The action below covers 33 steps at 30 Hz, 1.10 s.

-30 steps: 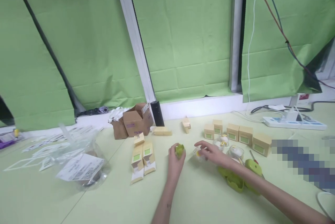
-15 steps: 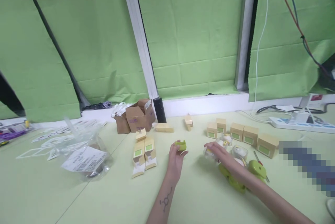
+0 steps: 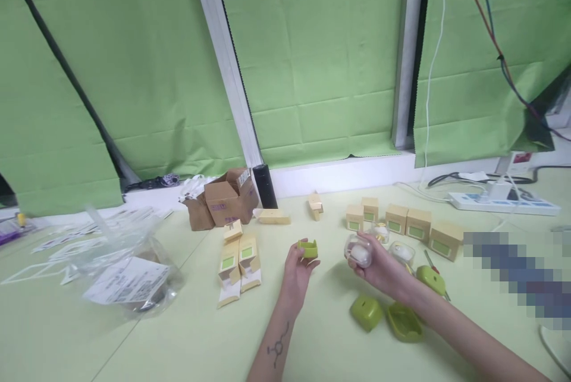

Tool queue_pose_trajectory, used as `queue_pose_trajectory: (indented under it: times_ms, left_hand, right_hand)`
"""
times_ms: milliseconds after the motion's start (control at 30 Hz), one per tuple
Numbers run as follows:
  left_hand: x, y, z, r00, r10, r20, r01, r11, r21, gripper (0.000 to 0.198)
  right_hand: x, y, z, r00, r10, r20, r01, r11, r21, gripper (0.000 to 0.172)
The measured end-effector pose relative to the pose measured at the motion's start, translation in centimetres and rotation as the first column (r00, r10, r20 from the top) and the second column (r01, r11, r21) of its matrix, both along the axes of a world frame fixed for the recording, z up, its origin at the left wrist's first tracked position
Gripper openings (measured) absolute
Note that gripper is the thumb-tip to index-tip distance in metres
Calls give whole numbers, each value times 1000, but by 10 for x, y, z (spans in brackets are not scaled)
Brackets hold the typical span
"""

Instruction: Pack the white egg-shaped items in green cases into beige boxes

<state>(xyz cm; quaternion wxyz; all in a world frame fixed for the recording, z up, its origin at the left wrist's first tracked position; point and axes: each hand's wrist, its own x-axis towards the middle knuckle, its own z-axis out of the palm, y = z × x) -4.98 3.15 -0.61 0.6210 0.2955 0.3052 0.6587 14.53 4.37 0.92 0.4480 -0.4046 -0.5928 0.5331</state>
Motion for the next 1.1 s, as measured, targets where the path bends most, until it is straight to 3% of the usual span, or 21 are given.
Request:
queue_pose_trajectory:
  times_ms: [133, 233, 333, 467, 533, 800, 967, 1100]
  left_hand:
    - [0, -1, 1, 1000, -17, 9, 17, 1000, 2, 26]
    - [2, -4, 3, 998, -55, 20, 55, 998, 7, 26]
    - [4, -5, 4, 994, -102, 28, 102, 995, 10, 30]
    - [8, -5, 4, 987, -159, 30, 159, 987, 15, 28]
    - [11, -7, 6, 980, -196, 25, 196, 980, 22, 24]
    - [26, -17, 14, 950, -305, -68, 308, 950, 49, 25]
    - [28, -21, 18, 941, -318, -113, 321, 947, 14, 29]
    - [31, -23, 21, 937, -320, -141, 327, 944, 31, 31]
  right_hand:
    - [0, 2, -7, 983, -94, 160, 71, 987, 143, 28]
    - [-3, -3, -9, 968, -105, 228, 46, 967, 249, 29]
    - [-6, -7, -8, 966, -80, 245, 10, 962, 273, 28]
    - [-3, -4, 0, 981, -124, 150, 93, 976, 197, 21]
    - [1, -2, 4, 987, -145, 66, 137, 984, 112, 26]
    - [4, -3, 8, 968, -174, -181, 157, 982, -105, 23]
    - [3, -6, 10, 963, -186, -196, 167, 980, -108, 24]
    - [2, -9, 16, 966, -238, -106, 235, 971, -38, 27]
